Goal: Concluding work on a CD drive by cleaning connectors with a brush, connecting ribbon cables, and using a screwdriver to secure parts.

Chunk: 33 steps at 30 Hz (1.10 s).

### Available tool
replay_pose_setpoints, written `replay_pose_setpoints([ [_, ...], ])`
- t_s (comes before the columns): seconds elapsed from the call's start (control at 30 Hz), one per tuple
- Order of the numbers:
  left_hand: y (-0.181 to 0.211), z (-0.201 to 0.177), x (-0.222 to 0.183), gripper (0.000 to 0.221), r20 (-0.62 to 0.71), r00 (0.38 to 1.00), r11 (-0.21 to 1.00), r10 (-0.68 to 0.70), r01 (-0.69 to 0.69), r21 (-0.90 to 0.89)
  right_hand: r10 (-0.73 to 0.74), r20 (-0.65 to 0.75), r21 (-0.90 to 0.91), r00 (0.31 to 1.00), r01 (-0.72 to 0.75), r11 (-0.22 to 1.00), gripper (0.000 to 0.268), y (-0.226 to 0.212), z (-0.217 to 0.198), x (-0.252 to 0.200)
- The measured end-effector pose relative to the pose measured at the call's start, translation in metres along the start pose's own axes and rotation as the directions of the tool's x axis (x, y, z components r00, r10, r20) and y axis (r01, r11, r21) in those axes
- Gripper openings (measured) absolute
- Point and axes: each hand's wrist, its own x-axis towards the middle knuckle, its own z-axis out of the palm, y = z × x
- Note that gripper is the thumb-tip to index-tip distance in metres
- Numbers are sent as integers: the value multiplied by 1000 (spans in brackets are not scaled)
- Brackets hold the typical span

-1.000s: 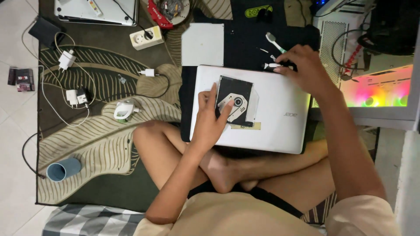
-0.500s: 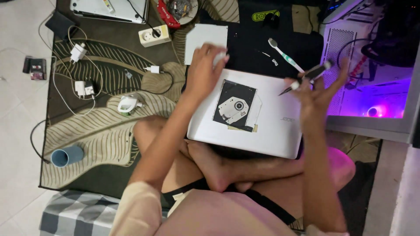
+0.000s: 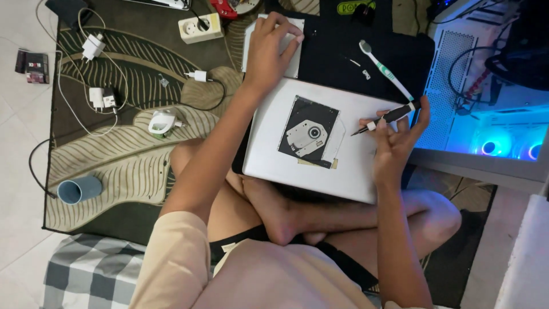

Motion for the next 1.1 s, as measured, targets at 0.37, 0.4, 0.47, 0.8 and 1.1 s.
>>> replay_pose_setpoints([
  [0.37, -24, -35, -29, 25, -33, 939, 933, -342, 343, 112, -49, 9, -62, 999, 50, 997, 65, -3, 2, -2],
  [0.4, -34, -33, -32, 41, -125, 884, 880, -450, 463, 103, -13, -12, -65, 1000, 12, 998, 65, -3, 2, -2],
  [0.47, -59, -26, -47, 54, -57, 819, 820, -571, 572, 4, -33, -12, -60, 999, 32, 998, 65, -3, 3, -1],
  [0.8, -31, -60, -47, 26, 117, 796, 598, -594, 534, -597, 23, -36, -113, 999, -27, 993, 63, -13, 10, -2],
  [1.1, 50, -137, -82, 57, 186, 674, 195, -715, 447, -873, 215, -11, -71, 977, -215, 974, 54, -29, 6, 7],
])
